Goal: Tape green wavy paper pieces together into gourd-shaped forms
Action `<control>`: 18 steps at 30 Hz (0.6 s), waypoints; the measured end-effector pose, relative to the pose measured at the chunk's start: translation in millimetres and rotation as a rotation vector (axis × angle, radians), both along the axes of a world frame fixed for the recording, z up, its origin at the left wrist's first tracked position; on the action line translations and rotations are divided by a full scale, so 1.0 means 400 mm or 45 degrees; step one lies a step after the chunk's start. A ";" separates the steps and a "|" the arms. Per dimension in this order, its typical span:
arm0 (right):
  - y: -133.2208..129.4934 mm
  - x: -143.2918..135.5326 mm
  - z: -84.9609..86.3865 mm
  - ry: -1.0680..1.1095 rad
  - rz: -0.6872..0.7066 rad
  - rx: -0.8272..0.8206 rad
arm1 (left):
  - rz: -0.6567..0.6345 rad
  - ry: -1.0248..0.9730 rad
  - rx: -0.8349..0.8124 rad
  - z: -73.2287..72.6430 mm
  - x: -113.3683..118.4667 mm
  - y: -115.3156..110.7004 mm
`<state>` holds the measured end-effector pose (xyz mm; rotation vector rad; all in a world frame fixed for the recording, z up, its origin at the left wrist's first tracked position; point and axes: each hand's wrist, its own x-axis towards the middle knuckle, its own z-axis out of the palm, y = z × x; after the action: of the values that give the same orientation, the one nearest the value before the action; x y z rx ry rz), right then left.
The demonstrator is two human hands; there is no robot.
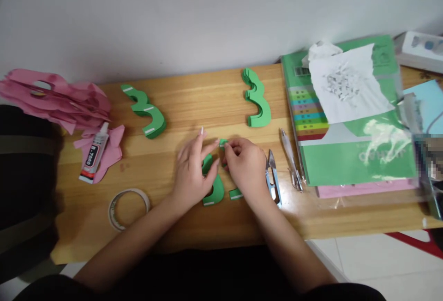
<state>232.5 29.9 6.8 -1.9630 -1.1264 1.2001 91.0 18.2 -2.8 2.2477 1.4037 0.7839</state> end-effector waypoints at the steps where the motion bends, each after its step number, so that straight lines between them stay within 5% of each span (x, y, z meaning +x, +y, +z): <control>1: 0.001 -0.001 0.001 -0.021 0.004 0.004 | -0.006 0.012 0.025 0.000 0.000 -0.002; 11: 0.004 -0.012 0.007 -0.346 0.045 0.083 | -0.023 0.285 0.117 -0.012 0.015 -0.032; 18: 0.015 -0.018 0.015 -0.193 -0.089 0.016 | -0.005 0.293 0.054 0.009 0.022 -0.022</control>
<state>225.3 35.8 12.7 -2.0943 -1.1269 1.0204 99.8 9.6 0.8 2.4359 1.4947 0.5723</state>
